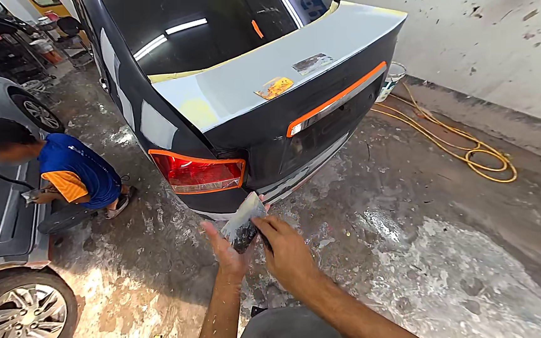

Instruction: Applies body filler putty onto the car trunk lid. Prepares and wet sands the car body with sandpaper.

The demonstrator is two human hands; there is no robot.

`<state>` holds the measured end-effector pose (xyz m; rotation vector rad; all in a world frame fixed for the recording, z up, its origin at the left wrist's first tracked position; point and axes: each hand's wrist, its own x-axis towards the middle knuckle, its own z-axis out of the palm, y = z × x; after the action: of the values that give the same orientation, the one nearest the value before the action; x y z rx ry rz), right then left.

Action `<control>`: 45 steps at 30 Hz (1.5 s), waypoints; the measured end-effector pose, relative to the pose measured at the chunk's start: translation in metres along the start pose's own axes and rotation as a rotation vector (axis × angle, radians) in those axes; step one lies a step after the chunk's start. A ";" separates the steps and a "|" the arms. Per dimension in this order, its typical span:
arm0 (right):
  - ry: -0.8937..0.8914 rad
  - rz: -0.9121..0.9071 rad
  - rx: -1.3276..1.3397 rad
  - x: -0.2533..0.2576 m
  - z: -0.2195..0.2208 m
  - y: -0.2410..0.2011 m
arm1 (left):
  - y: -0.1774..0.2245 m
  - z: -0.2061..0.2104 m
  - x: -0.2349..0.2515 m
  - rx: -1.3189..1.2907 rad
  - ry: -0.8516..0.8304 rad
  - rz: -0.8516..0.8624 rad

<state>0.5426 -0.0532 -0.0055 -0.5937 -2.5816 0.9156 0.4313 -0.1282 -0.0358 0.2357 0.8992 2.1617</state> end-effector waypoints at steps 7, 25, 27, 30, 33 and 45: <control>0.020 0.000 0.007 -0.003 0.004 -0.017 | -0.015 0.020 -0.005 0.097 0.137 0.192; -0.084 0.042 -0.068 -0.002 -0.006 -0.038 | -0.009 0.037 -0.021 0.214 0.238 0.354; -0.014 -0.026 -0.079 -0.016 -0.002 -0.042 | -0.008 0.032 -0.020 0.243 0.248 0.393; -0.086 0.061 -0.070 0.006 -0.002 -0.032 | -0.012 0.034 -0.018 0.173 0.239 0.358; -0.047 0.024 -0.080 -0.007 -0.004 -0.040 | -0.010 0.029 -0.020 0.171 0.181 0.337; -0.088 0.048 -0.076 -0.001 -0.002 -0.035 | -0.012 0.024 -0.019 0.141 0.174 0.281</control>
<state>0.5346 -0.0771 0.0192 -0.6526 -2.7017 0.8814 0.4615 -0.1234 -0.0235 0.2590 1.1791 2.4072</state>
